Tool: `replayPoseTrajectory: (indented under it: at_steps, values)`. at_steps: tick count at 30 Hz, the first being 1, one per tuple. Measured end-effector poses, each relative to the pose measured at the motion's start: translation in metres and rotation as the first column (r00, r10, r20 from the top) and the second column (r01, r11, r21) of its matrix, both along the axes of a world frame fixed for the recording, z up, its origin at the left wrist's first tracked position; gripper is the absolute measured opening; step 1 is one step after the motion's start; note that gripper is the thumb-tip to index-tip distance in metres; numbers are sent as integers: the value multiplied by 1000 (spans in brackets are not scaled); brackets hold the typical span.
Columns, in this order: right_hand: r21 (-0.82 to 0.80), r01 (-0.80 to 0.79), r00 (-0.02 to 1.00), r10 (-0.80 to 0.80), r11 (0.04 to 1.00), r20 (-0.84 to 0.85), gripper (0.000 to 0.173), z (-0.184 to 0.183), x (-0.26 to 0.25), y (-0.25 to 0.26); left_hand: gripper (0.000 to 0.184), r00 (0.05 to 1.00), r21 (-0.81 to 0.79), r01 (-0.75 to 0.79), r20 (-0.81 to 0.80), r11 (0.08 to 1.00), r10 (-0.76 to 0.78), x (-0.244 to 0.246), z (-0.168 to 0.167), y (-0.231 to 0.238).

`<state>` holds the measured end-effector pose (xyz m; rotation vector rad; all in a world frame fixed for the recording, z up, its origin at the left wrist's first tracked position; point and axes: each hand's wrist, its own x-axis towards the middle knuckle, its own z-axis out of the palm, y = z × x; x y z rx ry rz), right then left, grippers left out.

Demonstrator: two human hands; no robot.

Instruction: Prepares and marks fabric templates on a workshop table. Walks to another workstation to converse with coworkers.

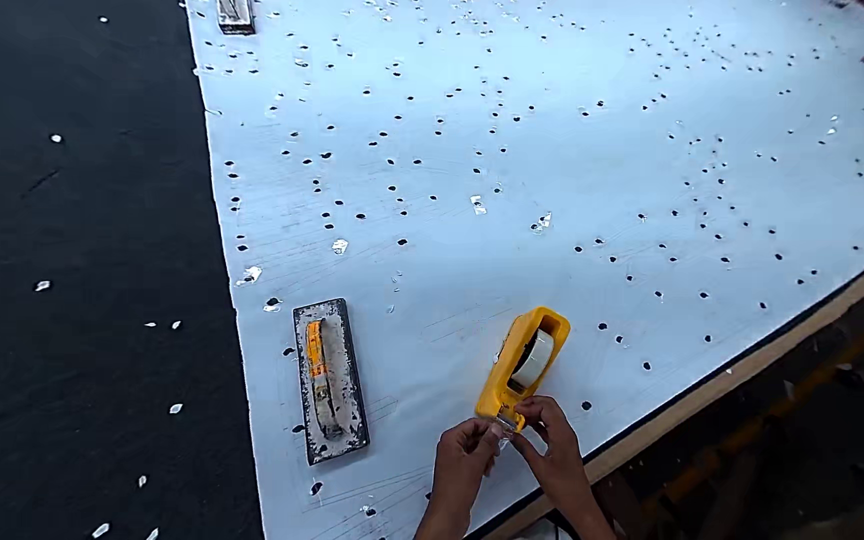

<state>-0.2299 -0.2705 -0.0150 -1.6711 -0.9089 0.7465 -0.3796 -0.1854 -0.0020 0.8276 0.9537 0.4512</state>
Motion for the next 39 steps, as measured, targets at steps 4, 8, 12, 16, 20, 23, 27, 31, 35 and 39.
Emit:
replayPoseTrajectory:
  at_steps: [4, 8, 12, 16, 20, 23, 27, 31, 35, 39]
  values:
    - [7, -38, 999, 38, 999, -15, 29, -2, 4, -4, 18, 1000, -383, 24, 24, 924, -16, -3, -11, -13]
    - [26, -80, 996, 81, 996, -29, 29, -3, 10, -5, 16, 994, 74, -24, -101, 997, 31, -21, -11, 20]
    - [28, -62, 997, 63, 998, -36, 32, -6, 9, -5, 24, 917, 567, 122, -379, 815, 126, -19, 1, 148]
    - [22, -92, 995, 93, 996, -38, 31, -5, 13, -7, 27, 854, 618, 167, -480, 768, 200, 14, 14, 269]
    - [22, -120, 991, 121, 992, -54, 31, -2, 14, -9, 28, 805, 602, 195, -550, 775, 225, 46, 7, 341]
    - [30, -129, 989, 130, 991, -65, 31, -2, 15, -9, 33, 724, 545, 289, -662, 787, 193, 60, 8, 359]
    - [38, -130, 989, 132, 991, -72, 31, -5, 17, -9, 58, 647, 465, 367, -750, 806, 138, 64, 9, 369]
    - [42, -134, 988, 137, 990, -78, 31, -6, 19, -8, 54, 644, 429, 350, -756, 833, 119, 60, 10, 371]
    - [42, -136, 988, 139, 990, -69, 32, -4, 20, -8, 54, 537, 339, 391, -839, 856, 88, 63, 18, 365]
    - [49, -122, 992, 124, 991, -39, 32, -4, 16, -6, 54, 493, 330, 414, -865, 848, 96, 57, 27, 340]
